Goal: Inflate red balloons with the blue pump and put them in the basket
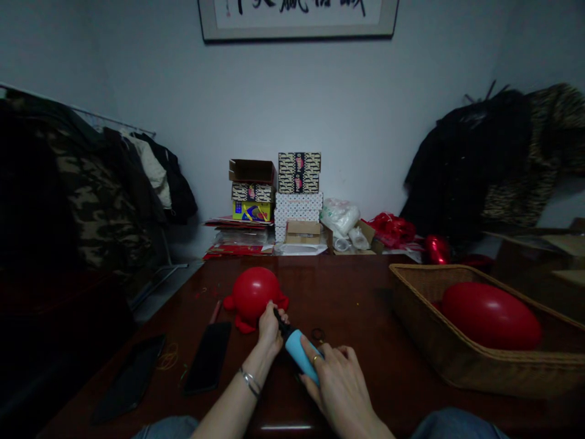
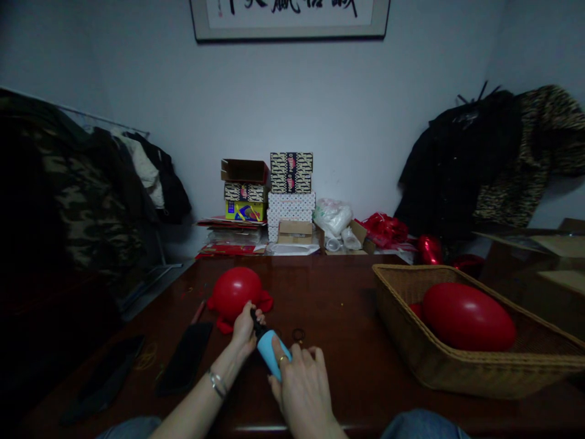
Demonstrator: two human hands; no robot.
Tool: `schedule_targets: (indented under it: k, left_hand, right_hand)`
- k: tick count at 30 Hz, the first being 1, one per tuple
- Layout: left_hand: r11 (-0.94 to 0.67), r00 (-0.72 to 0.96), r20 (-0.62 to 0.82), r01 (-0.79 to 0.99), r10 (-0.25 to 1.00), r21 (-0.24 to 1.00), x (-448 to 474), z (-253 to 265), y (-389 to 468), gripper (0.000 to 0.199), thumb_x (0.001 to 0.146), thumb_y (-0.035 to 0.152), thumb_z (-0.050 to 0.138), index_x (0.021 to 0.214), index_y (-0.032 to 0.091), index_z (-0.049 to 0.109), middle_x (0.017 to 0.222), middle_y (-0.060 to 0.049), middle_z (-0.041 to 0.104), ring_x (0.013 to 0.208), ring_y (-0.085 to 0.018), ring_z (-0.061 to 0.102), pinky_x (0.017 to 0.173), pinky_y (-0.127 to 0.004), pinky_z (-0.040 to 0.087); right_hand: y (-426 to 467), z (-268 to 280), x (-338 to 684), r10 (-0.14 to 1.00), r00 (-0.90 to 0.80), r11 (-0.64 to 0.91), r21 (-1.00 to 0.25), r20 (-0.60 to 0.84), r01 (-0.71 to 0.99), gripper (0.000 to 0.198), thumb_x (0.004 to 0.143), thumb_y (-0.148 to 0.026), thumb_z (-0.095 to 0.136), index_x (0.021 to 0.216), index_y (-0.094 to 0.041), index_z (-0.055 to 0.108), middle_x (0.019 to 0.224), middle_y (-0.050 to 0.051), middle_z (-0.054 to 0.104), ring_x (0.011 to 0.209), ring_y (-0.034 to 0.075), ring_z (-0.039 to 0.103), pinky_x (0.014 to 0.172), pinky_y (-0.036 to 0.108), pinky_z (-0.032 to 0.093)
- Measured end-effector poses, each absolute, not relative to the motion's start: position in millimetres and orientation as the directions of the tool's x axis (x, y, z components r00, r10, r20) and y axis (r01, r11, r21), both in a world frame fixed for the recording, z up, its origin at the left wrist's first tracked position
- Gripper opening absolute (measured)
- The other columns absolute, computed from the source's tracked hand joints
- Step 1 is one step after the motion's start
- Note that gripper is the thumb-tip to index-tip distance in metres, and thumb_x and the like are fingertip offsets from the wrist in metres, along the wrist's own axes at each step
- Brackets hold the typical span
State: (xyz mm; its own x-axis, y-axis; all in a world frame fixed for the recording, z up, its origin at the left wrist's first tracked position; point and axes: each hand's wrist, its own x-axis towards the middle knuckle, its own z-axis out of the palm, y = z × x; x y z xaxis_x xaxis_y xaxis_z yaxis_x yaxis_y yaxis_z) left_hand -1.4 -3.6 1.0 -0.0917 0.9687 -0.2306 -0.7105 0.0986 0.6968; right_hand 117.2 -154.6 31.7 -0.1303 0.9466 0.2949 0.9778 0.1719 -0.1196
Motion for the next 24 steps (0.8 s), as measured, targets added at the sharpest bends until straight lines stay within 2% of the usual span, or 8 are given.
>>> schedule_targets:
  k: [4,8,15,19,24]
  left_hand:
    - [0.053,-0.125,-0.203,-0.719,0.971,0.693,-9,-1,3,0.019,0.084,0.027,0.049,0.070,0.019,0.040,0.047,0.006,0.040,0.036,-0.007,0.037,0.038,-0.018,0.031]
    - [0.042,-0.141,-0.207,-0.723,0.968,0.690,-18,0,9,0.019,0.086,0.026,0.047,0.069,0.018,0.041,0.047,0.006,0.040,0.036,-0.007,0.037,0.038,-0.018,0.031]
    - [0.042,-0.147,-0.234,-0.760,0.961,0.649,-27,6,16,0.023,0.088,0.023,0.043,0.067,0.018,0.040,0.045,0.006,0.038,0.035,-0.006,0.035,0.037,-0.017,0.029]
    - [0.060,-0.123,-0.246,-0.778,0.961,0.625,-27,5,17,0.023,0.089,0.023,0.042,0.066,0.018,0.040,0.046,0.006,0.039,0.036,-0.006,0.037,0.037,-0.017,0.029]
    - [0.035,-0.135,-0.226,-0.785,0.965,0.619,-26,4,16,0.021,0.089,0.024,0.043,0.069,0.018,0.042,0.046,0.005,0.041,0.037,-0.007,0.039,0.039,-0.017,0.032]
  right_hand:
    - [-164,29,127,0.947,-0.157,0.203,-0.144,0.282,0.968,0.057,0.081,-0.032,0.056,0.135,-0.033,0.039,0.094,0.005,0.064,0.087,0.023,0.059,0.084,0.039,0.030]
    - [-175,26,145,0.942,-0.182,0.235,-0.170,0.281,0.957,0.058,0.079,-0.035,0.057,0.134,-0.034,0.041,0.100,0.006,0.064,0.087,0.022,0.060,0.082,0.037,0.031]
    - [-189,22,168,0.920,-0.245,0.297,-0.138,0.307,0.945,0.064,0.073,-0.032,0.063,0.134,-0.033,0.042,0.091,0.003,0.066,0.080,0.021,0.062,0.076,0.034,0.034]
    - [-189,26,169,0.914,-0.246,0.298,-0.120,0.324,0.947,0.061,0.073,-0.031,0.063,0.131,-0.033,0.046,0.088,0.002,0.066,0.078,0.020,0.062,0.075,0.034,0.033]
    - [-181,32,162,0.923,-0.216,0.267,-0.125,0.319,0.956,0.057,0.077,-0.033,0.060,0.132,-0.034,0.045,0.094,0.003,0.065,0.083,0.021,0.060,0.077,0.035,0.032]
